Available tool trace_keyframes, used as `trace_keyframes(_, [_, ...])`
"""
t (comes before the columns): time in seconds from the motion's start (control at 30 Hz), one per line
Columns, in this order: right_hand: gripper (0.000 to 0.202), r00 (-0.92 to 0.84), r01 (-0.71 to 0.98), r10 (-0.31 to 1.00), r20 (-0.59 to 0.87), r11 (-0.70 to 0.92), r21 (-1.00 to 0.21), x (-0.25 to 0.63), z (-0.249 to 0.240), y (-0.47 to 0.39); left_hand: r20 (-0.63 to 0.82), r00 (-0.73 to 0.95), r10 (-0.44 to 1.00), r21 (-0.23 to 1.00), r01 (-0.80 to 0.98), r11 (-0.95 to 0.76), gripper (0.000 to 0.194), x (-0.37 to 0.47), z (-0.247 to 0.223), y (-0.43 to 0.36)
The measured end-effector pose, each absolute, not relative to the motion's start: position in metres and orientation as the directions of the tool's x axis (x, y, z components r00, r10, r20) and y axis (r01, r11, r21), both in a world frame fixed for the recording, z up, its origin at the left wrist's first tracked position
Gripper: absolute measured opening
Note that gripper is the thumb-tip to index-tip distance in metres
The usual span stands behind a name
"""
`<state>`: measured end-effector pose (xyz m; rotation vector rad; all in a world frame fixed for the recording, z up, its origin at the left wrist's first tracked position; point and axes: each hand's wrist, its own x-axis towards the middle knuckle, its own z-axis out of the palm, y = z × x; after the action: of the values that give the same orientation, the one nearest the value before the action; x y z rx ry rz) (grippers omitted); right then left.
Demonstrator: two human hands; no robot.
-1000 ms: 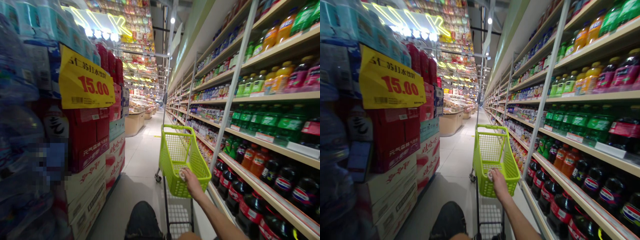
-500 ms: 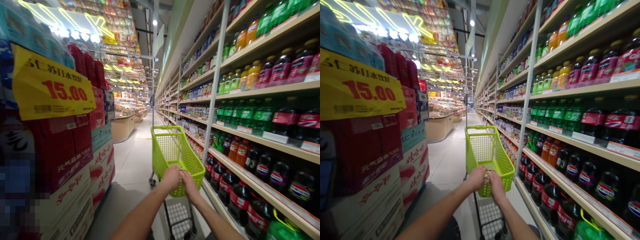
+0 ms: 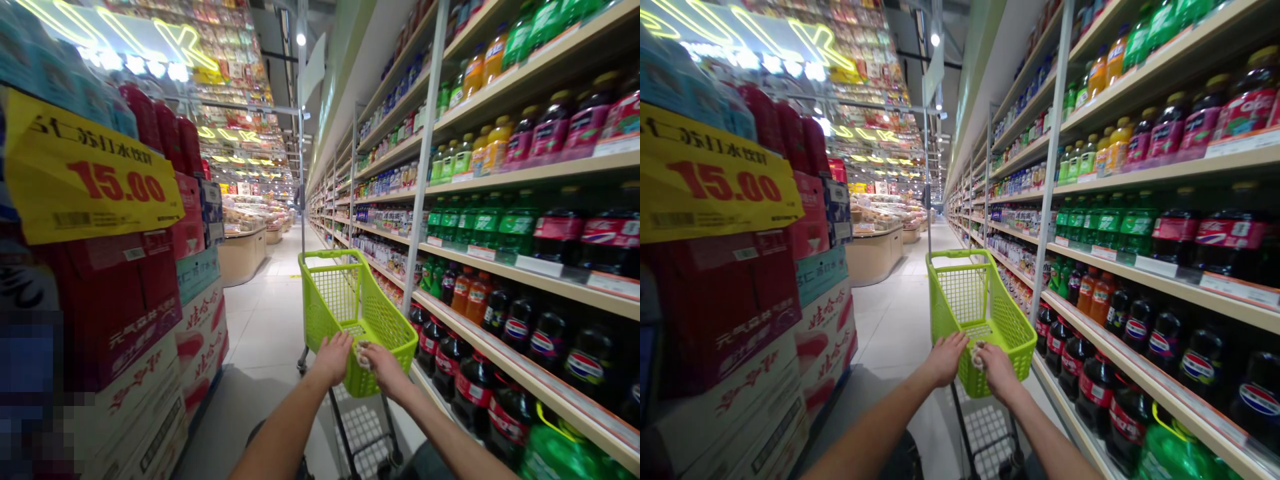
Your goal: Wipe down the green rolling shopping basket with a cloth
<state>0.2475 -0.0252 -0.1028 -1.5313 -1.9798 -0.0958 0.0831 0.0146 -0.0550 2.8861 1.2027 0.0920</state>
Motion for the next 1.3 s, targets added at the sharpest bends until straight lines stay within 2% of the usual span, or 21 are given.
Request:
trace_keyframes(0.13, [0.034,-0.137,0.890,0.832,0.537,0.341,-0.301,0.261,-0.114,-0.047,0.044,0.766,0.641,-0.051,0.643,-0.765,0.054,0.098,-0.053,0.016])
trace_keyframes(0.27, [0.038,-0.008,0.934,0.772,0.636,0.233,-0.272,0.271,-0.135,-0.065,0.053,0.816,0.575,-0.077,0.578,-0.813,0.031,0.116,-0.054,0.010])
trace_keyframes(0.43, [0.037,-0.015,0.951,0.714,0.700,0.227,-0.211,0.286,-0.160,-0.074,0.077,0.839,0.539,-0.122,0.544,-0.830,0.026,0.125,-0.053,-0.002])
trace_keyframes(0.53, [0.038,0.006,0.943,0.696,0.718,0.234,-0.235,0.300,-0.166,-0.072,0.087,0.830,0.551,-0.138,0.558,-0.819,0.026,0.131,-0.051,-0.010])
trace_keyframes(0.8, [0.034,0.006,0.882,0.774,0.633,0.294,-0.368,0.323,-0.136,-0.070,0.100,0.770,0.630,-0.082,0.638,-0.766,0.030,0.127,-0.052,-0.009])
trace_keyframes(1.03, [0.032,0.029,0.819,0.827,0.562,0.303,-0.488,0.325,-0.116,-0.067,0.078,0.615,0.785,-0.098,0.788,-0.608,0.066,0.057,-0.053,0.033])
trace_keyframes(1.23, [0.039,0.237,0.840,0.821,0.519,0.095,-0.534,0.319,-0.115,-0.045,0.088,0.651,0.754,-0.162,0.756,-0.634,0.080,0.043,-0.059,0.025])
trace_keyframes(1.3, [0.044,0.244,0.842,0.818,0.522,0.089,-0.532,0.297,-0.116,-0.032,0.075,0.676,0.733,-0.164,0.733,-0.660,0.083,0.045,-0.058,0.020])
